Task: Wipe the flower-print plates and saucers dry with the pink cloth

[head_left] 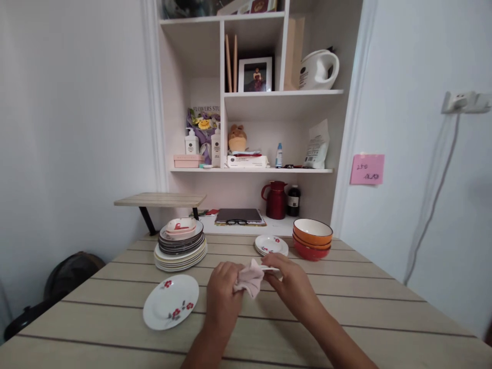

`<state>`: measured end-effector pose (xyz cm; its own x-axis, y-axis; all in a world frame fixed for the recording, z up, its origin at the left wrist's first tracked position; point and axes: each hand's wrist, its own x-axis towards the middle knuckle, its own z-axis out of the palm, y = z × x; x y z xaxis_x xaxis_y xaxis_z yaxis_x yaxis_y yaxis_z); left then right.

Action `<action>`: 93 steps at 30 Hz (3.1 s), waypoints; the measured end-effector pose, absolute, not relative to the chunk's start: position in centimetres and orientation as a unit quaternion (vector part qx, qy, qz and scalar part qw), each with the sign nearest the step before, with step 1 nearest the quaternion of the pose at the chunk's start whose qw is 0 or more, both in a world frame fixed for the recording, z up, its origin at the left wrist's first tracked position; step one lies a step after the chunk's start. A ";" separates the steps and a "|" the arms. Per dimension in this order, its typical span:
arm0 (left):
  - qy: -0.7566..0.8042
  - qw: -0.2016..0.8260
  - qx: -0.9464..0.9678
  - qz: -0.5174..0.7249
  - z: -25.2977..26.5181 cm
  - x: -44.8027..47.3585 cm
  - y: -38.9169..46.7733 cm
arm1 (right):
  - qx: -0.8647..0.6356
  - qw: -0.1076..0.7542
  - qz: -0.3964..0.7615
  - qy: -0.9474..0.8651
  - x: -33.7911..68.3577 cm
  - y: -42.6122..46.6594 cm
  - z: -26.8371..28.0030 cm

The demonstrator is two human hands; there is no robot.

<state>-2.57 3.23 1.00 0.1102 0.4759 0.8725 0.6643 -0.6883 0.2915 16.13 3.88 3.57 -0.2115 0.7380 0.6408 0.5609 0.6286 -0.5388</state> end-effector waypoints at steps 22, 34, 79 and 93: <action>-0.416 -0.355 -0.483 -0.685 1.8 -0.9 2.8 | -0.341 0.596 0.504 -0.524 13.9 2.5 4.0; -0.427 -0.234 -0.577 -0.656 1.4 -1.6 3.0 | -0.376 0.559 0.408 -0.616 14.5 2.5 4.3; -0.312 -0.525 -0.359 -0.706 0.6 0.9 3.3 | -0.268 0.715 0.555 -0.330 12.5 2.0 3.9; -0.426 -0.274 -0.547 -0.667 1.3 -1.9 3.4 | -0.397 0.564 0.319 -0.650 14.8 3.1 3.7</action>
